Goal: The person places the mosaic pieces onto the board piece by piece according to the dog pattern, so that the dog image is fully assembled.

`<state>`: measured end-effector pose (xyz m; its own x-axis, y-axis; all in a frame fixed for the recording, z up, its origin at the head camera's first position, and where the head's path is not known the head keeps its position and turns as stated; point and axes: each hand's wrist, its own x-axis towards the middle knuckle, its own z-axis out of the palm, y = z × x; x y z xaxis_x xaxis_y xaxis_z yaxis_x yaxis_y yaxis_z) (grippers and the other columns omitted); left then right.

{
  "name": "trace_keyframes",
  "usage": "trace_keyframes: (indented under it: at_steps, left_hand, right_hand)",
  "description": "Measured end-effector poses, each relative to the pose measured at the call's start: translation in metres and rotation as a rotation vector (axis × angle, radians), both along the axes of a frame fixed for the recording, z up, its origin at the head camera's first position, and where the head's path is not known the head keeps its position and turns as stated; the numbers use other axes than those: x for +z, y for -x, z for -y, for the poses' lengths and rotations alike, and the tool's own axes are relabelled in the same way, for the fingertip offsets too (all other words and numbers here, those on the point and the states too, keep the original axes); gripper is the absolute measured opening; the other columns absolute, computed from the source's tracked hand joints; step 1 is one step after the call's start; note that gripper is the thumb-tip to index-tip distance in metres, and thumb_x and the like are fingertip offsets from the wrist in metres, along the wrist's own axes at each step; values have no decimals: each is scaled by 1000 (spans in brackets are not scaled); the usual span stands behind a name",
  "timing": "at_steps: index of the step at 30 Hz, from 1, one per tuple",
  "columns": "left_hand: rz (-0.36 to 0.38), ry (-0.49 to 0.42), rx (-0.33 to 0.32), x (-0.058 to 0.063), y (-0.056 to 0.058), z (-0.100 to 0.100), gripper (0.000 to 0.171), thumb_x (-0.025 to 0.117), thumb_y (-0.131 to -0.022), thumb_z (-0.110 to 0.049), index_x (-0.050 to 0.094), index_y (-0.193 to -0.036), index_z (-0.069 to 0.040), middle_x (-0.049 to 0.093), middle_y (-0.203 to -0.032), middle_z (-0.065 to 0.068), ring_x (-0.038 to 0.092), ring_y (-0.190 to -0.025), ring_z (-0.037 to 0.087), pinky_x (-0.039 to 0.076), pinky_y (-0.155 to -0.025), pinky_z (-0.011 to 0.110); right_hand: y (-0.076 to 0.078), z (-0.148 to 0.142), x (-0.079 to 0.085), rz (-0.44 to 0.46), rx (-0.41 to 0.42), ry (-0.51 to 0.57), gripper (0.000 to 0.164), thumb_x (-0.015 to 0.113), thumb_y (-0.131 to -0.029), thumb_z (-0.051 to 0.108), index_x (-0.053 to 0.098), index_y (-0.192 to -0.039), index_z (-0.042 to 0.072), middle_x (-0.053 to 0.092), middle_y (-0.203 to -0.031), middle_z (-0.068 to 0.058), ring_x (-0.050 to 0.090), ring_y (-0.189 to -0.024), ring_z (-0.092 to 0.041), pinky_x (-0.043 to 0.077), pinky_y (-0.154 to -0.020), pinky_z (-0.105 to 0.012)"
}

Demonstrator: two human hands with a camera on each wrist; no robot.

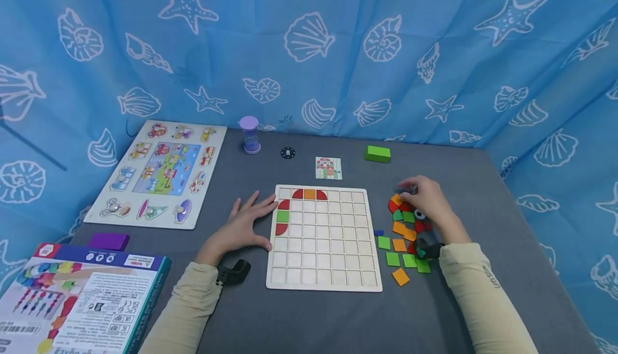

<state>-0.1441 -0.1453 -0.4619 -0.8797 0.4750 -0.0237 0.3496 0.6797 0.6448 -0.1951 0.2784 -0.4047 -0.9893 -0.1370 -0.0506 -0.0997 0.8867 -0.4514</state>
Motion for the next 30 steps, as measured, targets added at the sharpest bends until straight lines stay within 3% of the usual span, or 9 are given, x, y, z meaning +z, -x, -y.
trace_keyframes:
  at_steps: [7, 15, 21, 25, 30]
  left_hand:
    - [-5, 5, -5, -3, 1, 0, 105, 75, -53, -55, 27, -141, -25, 20, -147, -6, -1, -137, 26, -9, -102, 55]
    - [-6, 6, -7, -2, 2, -1, 104, 76, -53, -54, 26, -141, -25, 20, -147, -6, -1, -137, 26, -9, -102, 56]
    - [-1, 14, 0, -2, 2, -1, 105, 75, -53, -55, 26, -141, -26, 20, -147, -7, -1, -137, 26, -9, -102, 55]
    - [4, 17, 8, -2, 1, 0, 105, 76, -53, -54, 27, -141, -25, 20, -147, -6, -1, -137, 26, -9, -102, 55]
    - [-1, 19, 16, -1, 0, 0, 104, 76, -53, -52, 27, -141, -24, 21, -147, -5, 0, -137, 27, -8, -102, 56]
  right_hand:
    - [3, -15, -7, 102, -19, -5, 27, 57, -86, 13, 61, -109, 0, 51, -108, -22, 48, -83, -29, 45, -70, -41]
    - [3, -19, -7, 114, -29, -33, 26, 56, -85, 10, 60, -109, -1, 49, -108, -23, 47, -88, -33, 43, -75, -47]
    - [3, -18, -8, 90, -43, -51, 27, 58, -85, 15, 61, -107, -1, 51, -106, -22, 50, -83, -30, 46, -70, -43]
    - [3, -5, -6, 19, -34, -26, 26, 60, -83, 16, 62, -104, 0, 53, -101, -20, 49, -78, -27, 45, -64, -38]
    - [2, 42, 1, -42, 79, 38, 23, 63, -81, 15, 64, -102, 4, 57, -95, -13, 48, -78, -24, 41, -61, -33]
